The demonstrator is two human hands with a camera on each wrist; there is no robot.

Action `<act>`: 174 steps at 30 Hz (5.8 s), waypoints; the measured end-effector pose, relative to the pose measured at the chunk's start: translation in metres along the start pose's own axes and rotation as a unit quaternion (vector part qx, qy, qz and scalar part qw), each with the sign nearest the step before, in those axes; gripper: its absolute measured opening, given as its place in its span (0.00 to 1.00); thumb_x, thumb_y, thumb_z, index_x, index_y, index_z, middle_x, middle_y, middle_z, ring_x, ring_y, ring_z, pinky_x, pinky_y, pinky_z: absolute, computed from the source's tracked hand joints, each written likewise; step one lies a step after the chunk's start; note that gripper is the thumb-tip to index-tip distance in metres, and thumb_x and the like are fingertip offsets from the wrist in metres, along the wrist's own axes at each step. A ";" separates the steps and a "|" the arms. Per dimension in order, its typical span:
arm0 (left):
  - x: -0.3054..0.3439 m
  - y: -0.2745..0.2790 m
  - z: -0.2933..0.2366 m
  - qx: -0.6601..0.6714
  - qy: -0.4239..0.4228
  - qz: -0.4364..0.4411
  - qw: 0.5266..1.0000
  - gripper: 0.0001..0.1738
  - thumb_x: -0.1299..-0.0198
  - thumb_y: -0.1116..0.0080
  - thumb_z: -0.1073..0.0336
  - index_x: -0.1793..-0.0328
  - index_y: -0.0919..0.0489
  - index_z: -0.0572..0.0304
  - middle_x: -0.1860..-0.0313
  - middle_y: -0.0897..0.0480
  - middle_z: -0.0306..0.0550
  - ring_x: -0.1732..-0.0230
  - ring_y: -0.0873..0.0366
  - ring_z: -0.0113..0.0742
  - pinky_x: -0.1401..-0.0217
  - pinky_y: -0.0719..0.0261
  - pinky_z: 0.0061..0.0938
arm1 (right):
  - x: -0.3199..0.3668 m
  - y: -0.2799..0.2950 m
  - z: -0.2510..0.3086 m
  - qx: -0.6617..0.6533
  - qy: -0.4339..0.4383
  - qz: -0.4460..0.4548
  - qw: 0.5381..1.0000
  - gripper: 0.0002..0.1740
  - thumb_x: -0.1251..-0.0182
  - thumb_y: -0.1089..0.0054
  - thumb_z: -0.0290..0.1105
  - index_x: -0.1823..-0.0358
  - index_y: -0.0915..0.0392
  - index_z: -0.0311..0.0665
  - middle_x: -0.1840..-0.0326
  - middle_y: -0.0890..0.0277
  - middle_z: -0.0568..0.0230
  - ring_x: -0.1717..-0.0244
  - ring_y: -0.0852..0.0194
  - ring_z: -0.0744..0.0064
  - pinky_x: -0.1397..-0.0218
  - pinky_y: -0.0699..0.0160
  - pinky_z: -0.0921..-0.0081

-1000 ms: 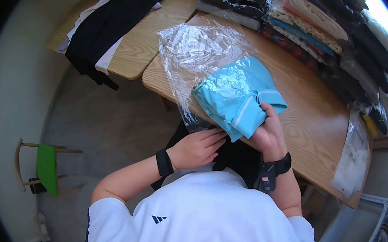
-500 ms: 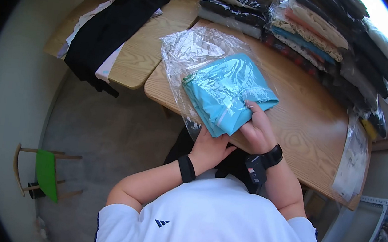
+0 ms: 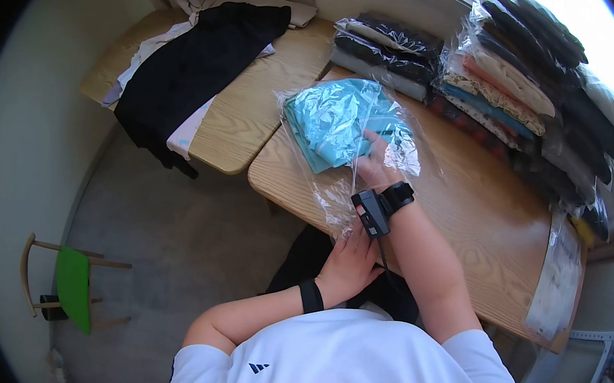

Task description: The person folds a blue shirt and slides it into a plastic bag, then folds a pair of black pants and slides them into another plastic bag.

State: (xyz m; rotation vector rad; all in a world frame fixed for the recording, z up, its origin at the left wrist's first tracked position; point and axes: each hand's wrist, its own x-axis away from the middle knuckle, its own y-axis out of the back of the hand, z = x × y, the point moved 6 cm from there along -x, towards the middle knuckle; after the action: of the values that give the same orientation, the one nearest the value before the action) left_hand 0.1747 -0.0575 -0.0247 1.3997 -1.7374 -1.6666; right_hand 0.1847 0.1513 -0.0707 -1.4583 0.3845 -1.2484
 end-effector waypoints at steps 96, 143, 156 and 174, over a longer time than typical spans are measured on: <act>0.049 0.070 0.026 0.143 -0.057 -0.025 0.988 0.18 0.54 0.41 0.74 0.53 0.19 0.62 0.58 0.20 0.43 0.56 0.23 0.39 0.58 0.24 0.32 | 0.124 -0.027 -0.055 0.920 0.320 -0.055 0.221 0.29 0.38 0.46 0.34 0.34 0.35 0.35 0.30 0.43 0.44 0.27 0.54 0.35 0.32 0.46 0.40; 0.001 0.086 0.138 0.104 -0.192 0.064 0.974 0.20 0.49 0.39 0.73 0.48 0.20 0.58 0.42 0.21 0.46 0.38 0.27 0.46 0.40 0.25 0.36 | 0.234 0.044 0.079 0.943 0.275 0.119 0.147 0.18 0.42 0.40 0.31 0.48 0.22 0.45 0.42 0.24 0.70 0.36 0.33 0.68 0.29 0.43 0.59; 0.009 0.094 0.158 0.282 -0.031 0.108 0.953 0.15 0.37 0.45 0.66 0.47 0.21 0.66 0.51 0.17 0.54 0.47 0.21 0.47 0.44 0.24 0.32 | 0.260 0.049 0.099 0.772 0.238 -0.007 0.589 0.08 0.43 0.41 0.22 0.62 0.25 0.37 0.46 0.24 0.61 0.41 0.32 0.61 0.37 0.36 0.67; 0.023 0.065 0.166 0.503 0.277 -0.051 0.817 0.23 0.29 0.55 0.53 0.72 0.22 0.62 0.80 0.20 0.42 0.76 0.26 0.21 0.72 0.38 0.17 | 0.254 0.062 0.075 0.598 0.345 -0.150 0.707 0.16 0.28 0.48 0.36 0.72 0.25 0.31 0.78 0.27 0.68 0.77 0.25 0.80 0.70 0.29 0.81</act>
State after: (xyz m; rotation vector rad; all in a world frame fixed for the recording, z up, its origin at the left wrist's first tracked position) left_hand 0.0053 0.0025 -0.0152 2.1123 -2.2215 -0.1365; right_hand 0.3700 -0.0311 0.0099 0.1251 -0.2322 -1.7625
